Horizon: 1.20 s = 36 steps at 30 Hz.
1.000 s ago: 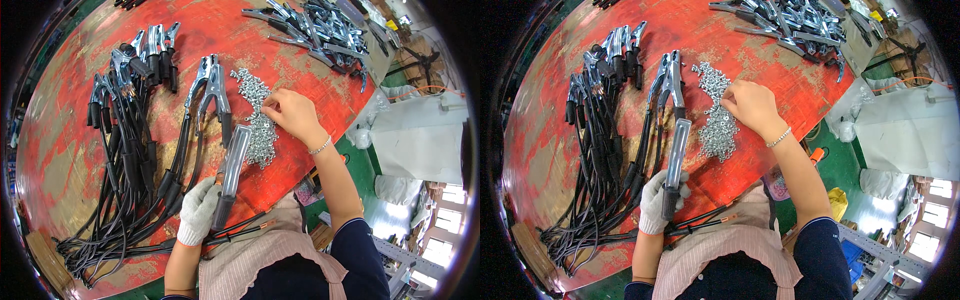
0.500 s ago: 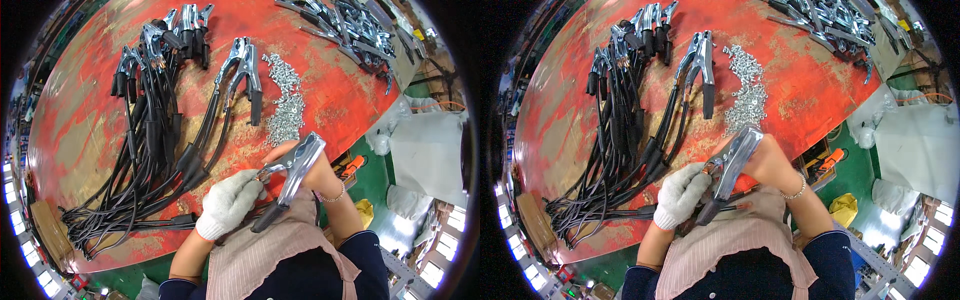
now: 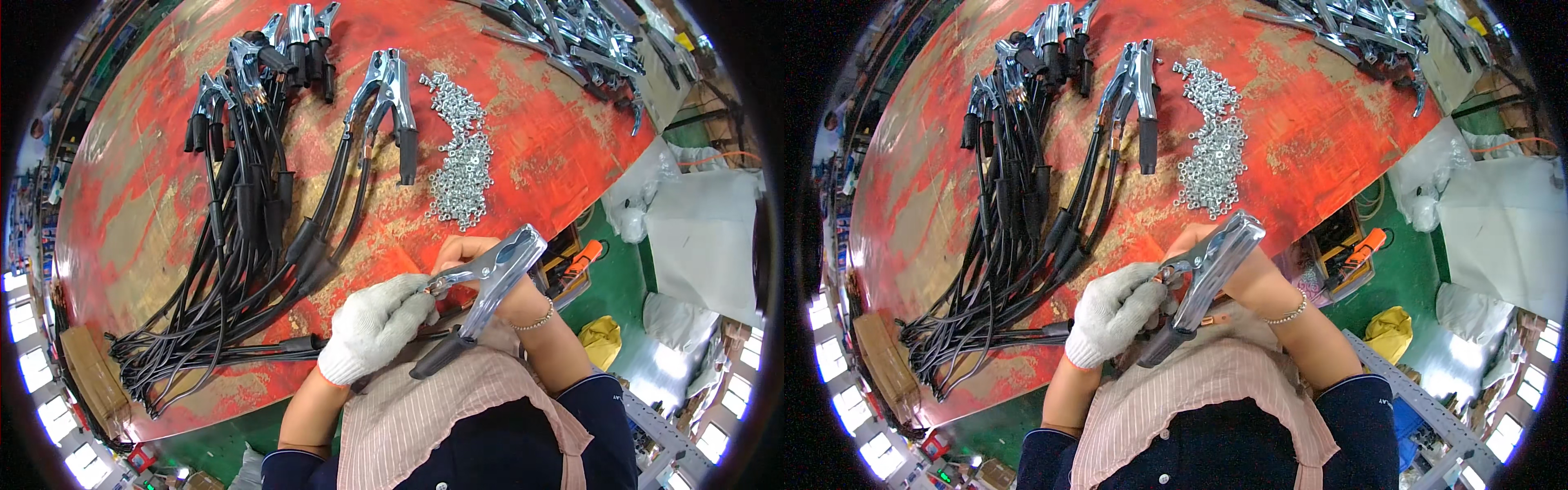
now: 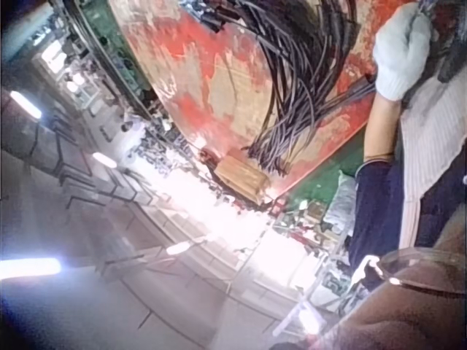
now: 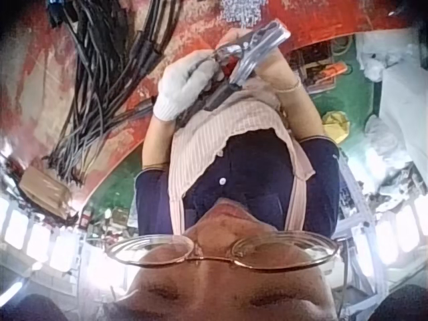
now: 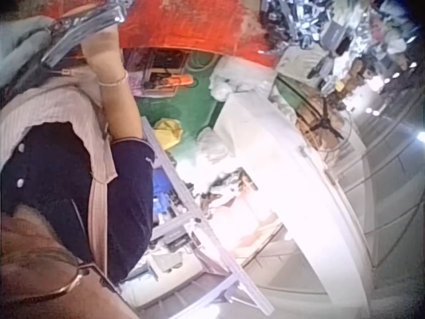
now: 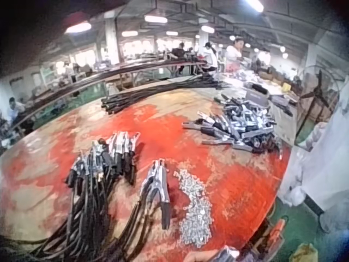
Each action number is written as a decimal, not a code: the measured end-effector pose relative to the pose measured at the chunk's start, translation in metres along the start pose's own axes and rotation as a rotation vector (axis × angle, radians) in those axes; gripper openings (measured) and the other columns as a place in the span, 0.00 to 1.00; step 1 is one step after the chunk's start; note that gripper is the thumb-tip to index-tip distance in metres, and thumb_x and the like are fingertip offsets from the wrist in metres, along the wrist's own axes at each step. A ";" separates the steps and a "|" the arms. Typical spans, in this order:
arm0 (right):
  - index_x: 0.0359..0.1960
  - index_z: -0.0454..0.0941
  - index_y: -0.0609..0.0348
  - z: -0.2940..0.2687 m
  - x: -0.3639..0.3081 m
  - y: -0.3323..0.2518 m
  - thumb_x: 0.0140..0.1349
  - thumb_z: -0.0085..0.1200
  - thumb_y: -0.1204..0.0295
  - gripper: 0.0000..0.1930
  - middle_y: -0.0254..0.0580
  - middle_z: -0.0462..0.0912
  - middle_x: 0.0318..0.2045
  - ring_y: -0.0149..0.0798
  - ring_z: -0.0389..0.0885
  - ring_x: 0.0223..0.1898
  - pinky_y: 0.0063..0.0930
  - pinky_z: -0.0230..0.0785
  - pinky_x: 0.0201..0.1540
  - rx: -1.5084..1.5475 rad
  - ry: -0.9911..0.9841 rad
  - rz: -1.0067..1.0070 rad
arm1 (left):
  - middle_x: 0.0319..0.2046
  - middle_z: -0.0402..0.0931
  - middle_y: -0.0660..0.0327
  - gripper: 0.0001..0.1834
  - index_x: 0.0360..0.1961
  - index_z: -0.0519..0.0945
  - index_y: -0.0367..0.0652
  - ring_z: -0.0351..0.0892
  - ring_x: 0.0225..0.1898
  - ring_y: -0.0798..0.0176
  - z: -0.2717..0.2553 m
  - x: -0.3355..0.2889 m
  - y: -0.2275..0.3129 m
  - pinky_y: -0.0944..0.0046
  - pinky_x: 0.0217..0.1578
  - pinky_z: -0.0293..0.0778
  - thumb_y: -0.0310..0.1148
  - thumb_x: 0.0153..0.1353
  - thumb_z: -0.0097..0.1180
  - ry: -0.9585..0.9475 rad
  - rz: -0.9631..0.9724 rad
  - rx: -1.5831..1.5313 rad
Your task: Manually assemble metal clamps onto cables by inserting screws and tightening them.
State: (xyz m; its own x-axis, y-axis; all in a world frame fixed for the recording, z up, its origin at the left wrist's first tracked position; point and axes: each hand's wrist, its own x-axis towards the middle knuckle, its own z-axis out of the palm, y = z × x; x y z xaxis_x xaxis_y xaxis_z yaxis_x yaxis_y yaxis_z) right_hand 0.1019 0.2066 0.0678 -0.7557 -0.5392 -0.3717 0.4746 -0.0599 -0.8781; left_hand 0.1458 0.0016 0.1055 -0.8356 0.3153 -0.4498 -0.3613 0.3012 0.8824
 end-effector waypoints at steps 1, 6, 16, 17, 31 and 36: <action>0.34 0.79 0.66 -0.003 -0.004 0.006 0.64 0.57 0.70 0.10 0.41 0.81 0.33 0.31 0.76 0.36 0.25 0.68 0.39 0.034 0.031 -0.069 | 0.29 0.82 0.57 0.16 0.51 0.77 0.40 0.83 0.31 0.59 0.000 0.000 0.000 0.64 0.35 0.76 0.32 0.63 0.51 -0.009 0.001 0.022; 0.38 0.81 0.69 -0.009 -0.010 -0.004 0.68 0.50 0.64 0.17 0.46 0.82 0.35 0.39 0.77 0.38 0.32 0.69 0.41 -0.316 -0.039 -0.306 | 0.25 0.81 0.57 0.21 0.56 0.73 0.42 0.81 0.23 0.59 0.012 0.002 0.000 0.62 0.26 0.75 0.28 0.59 0.52 0.239 0.349 0.564; 0.35 0.83 0.48 -0.026 0.014 0.010 0.53 0.62 0.70 0.07 0.33 0.75 0.28 0.38 0.75 0.32 0.30 0.68 0.33 -1.226 0.437 -0.672 | 0.22 0.76 0.63 0.20 0.55 0.71 0.38 0.69 0.14 0.74 0.008 0.025 -0.023 0.77 0.15 0.62 0.39 0.68 0.47 0.252 -0.164 -0.656; 0.35 0.83 0.48 -0.026 0.020 0.011 0.53 0.62 0.70 0.07 0.32 0.75 0.28 0.37 0.74 0.32 0.30 0.67 0.33 -1.272 0.453 -0.697 | 0.21 0.77 0.62 0.22 0.56 0.71 0.36 0.69 0.13 0.74 0.004 0.025 -0.027 0.76 0.13 0.61 0.40 0.68 0.48 0.209 -0.086 -0.683; 0.30 0.82 0.48 -0.025 0.032 -0.004 0.45 0.66 0.70 0.09 0.30 0.74 0.27 0.37 0.73 0.31 0.30 0.66 0.34 -1.460 0.330 -0.725 | 0.25 0.78 0.61 0.17 0.55 0.71 0.36 0.74 0.19 0.72 0.006 0.028 -0.040 0.75 0.19 0.69 0.35 0.70 0.45 0.211 -0.085 -0.447; 0.28 0.81 0.47 -0.027 0.037 -0.018 0.46 0.65 0.67 0.07 0.29 0.73 0.28 0.36 0.72 0.34 0.30 0.63 0.36 -1.597 0.211 -0.714 | 0.32 0.78 0.61 0.17 0.55 0.71 0.35 0.78 0.31 0.70 0.003 0.025 -0.035 0.72 0.32 0.74 0.33 0.70 0.44 0.169 -0.143 -0.468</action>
State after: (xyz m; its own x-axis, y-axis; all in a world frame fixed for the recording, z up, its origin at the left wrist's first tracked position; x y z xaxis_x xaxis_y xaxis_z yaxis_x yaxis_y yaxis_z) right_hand 0.0535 0.2103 0.0615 -0.7010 -0.6614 0.2667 -0.7128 0.6616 -0.2330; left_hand 0.1384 0.0016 0.0632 -0.8056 0.1392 -0.5759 -0.5908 -0.1164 0.7984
